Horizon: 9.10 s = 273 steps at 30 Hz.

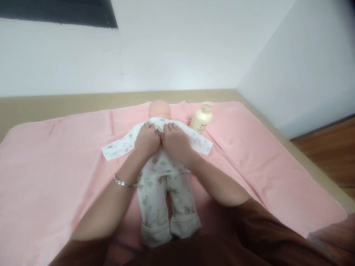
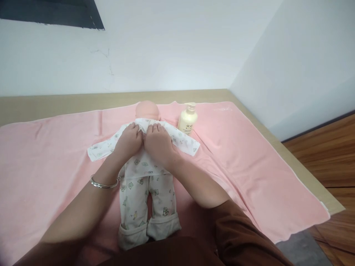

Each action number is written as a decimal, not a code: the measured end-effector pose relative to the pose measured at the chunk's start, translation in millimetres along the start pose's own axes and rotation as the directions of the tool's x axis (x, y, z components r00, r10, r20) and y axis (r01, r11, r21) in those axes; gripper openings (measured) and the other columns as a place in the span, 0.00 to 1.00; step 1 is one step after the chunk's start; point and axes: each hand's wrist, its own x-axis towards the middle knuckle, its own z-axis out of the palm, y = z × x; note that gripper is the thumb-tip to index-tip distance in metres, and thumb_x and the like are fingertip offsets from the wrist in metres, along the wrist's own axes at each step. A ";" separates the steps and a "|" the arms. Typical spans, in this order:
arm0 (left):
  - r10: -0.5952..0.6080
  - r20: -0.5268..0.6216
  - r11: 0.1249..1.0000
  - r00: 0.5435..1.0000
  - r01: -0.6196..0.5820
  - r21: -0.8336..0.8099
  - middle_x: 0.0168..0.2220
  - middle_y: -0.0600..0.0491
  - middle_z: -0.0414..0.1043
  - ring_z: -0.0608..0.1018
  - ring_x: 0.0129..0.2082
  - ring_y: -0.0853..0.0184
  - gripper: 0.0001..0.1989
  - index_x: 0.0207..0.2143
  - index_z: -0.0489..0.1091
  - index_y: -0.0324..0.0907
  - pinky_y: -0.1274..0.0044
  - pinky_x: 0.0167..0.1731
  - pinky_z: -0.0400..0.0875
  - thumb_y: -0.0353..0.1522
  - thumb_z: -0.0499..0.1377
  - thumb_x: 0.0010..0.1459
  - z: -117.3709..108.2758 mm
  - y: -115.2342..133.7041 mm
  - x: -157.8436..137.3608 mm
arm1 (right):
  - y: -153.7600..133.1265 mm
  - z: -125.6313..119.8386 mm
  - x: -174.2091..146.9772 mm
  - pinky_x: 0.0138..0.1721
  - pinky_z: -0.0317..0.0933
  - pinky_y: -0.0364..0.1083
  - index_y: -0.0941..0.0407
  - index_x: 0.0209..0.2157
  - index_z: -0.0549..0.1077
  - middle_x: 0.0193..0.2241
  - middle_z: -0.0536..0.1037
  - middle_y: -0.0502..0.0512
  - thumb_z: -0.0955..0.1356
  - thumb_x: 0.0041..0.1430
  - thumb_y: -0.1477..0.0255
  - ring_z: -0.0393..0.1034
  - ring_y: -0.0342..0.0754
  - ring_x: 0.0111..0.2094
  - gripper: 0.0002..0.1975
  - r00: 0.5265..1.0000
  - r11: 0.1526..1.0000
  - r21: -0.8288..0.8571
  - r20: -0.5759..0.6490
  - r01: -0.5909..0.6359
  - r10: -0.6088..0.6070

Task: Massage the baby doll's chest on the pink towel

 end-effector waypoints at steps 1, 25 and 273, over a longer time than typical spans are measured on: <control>-0.019 -0.025 0.998 1.000 0.018 -0.052 0.44 0.35 0.74 0.73 0.51 0.50 0.20 0.41 0.74 0.33 0.58 0.57 0.70 0.27 0.43 0.62 4.6 -4.0 2.4 | -0.4 -0.7 -0.5 0.64 0.58 0.56 0.73 0.58 0.68 0.56 0.73 0.76 0.54 0.72 0.70 0.66 0.61 0.61 0.25 1.000 1.000 0.006 0.005 -0.004 0.004; -0.308 -0.099 0.822 0.946 0.212 -0.529 0.67 0.48 0.62 0.60 0.71 0.56 0.26 0.60 0.70 0.39 0.58 0.71 0.51 0.31 0.48 0.62 24.8 -3.3 -3.8 | 2.6 14.7 1.8 0.67 0.56 0.56 0.65 0.60 0.70 0.61 0.71 0.65 0.57 0.68 0.74 0.62 0.57 0.65 0.23 0.993 0.974 0.208 -0.066 -0.087 0.102; -0.361 -0.271 0.776 0.892 0.127 -0.618 0.62 0.44 0.69 0.68 0.65 0.56 0.23 0.56 0.71 0.39 0.56 0.69 0.57 0.35 0.49 0.62 47.2 -29.6 -11.8 | 8.1 9.1 3.2 0.71 0.47 0.63 0.61 0.61 0.69 0.69 0.59 0.65 0.62 0.64 0.69 0.48 0.61 0.71 0.25 1.000 0.883 0.468 0.002 -0.026 0.029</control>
